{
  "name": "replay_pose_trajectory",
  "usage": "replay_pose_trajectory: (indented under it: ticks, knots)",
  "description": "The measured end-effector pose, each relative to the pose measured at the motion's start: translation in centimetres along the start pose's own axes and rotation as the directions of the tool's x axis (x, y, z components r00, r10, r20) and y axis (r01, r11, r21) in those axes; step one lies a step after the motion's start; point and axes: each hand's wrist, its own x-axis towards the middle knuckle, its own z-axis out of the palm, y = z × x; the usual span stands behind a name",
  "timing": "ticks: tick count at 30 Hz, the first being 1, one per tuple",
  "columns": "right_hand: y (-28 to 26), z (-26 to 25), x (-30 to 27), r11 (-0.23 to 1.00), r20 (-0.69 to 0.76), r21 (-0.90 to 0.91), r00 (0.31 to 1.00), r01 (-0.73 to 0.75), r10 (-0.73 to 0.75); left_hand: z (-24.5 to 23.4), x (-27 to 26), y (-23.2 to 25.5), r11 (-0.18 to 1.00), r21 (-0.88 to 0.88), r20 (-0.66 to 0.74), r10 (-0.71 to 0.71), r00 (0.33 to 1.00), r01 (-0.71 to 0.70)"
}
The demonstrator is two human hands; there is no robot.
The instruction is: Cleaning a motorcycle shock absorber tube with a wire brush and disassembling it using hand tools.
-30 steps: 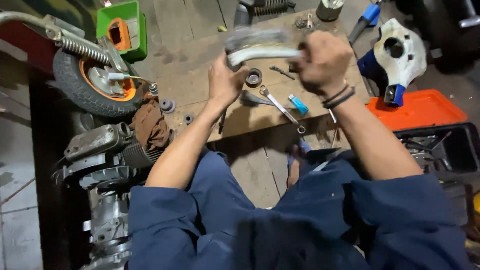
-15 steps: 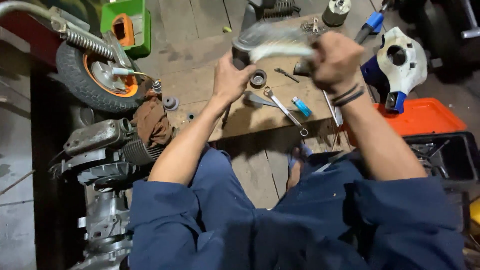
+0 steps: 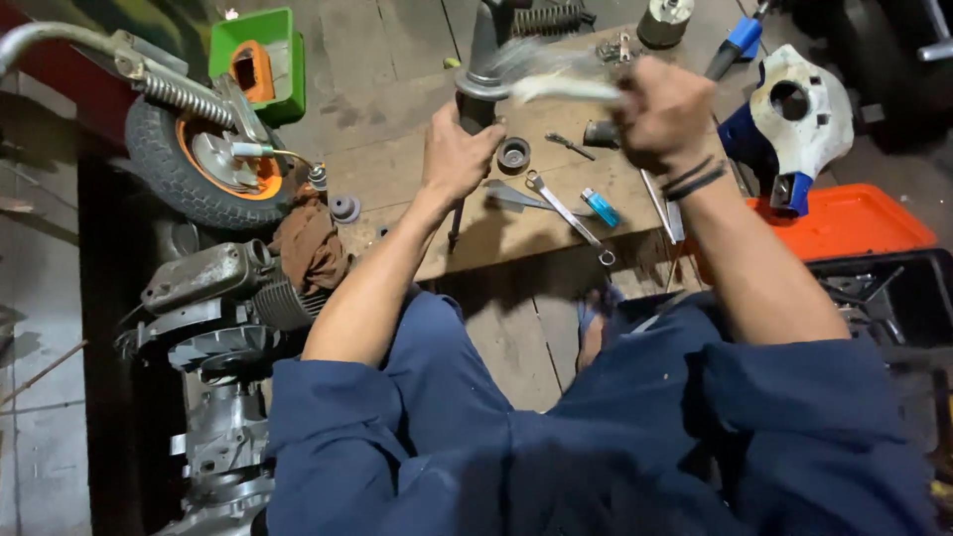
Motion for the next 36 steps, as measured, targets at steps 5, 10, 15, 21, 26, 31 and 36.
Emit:
replay_pose_trajectory:
  ticks: [5,10,15,21,26,31,36]
  knots:
    - [-1.2,1.9,0.5,0.994,0.045,-0.019,0.994,0.105,-0.104,0.1,-0.5,0.0,0.972,-0.118,0.064,0.211,0.975,-0.202]
    - [5.4,0.4,-4.4,0.978,0.195,-0.210,0.980,0.005,0.037,-0.9,-1.2,0.5,0.991,-0.124,0.035,0.053,0.998,-0.049]
    - [0.4,-2.5,0.4,0.996,-0.053,-0.037,0.995,-0.081,0.079,-0.3,-0.8,-0.1,0.990,-0.102,-0.008,0.099,0.995,-0.100]
    - [-3.8,-3.1,3.3,0.981,-0.013,-0.010,0.981,0.193,-0.193,1.6,0.0,-1.5,0.978,0.157,0.145,0.116,0.983,-0.138]
    - [3.4,-1.9,-1.8,0.914,0.164,-0.395,0.986,0.096,-0.033,-0.7,-0.7,0.3,0.972,-0.230,0.074,0.070,0.995,-0.051]
    - [3.0,-2.9,-1.8,0.975,0.021,-0.125,0.982,-0.183,0.187,-0.8,-0.4,0.4,0.962,-0.259,0.042,0.100,0.994,-0.086]
    - [2.2,-2.1,-1.4,0.973,-0.018,0.026,0.973,-0.228,0.228,-0.7,-0.8,1.1,0.941,-0.340,0.005,0.007,1.000,-0.005]
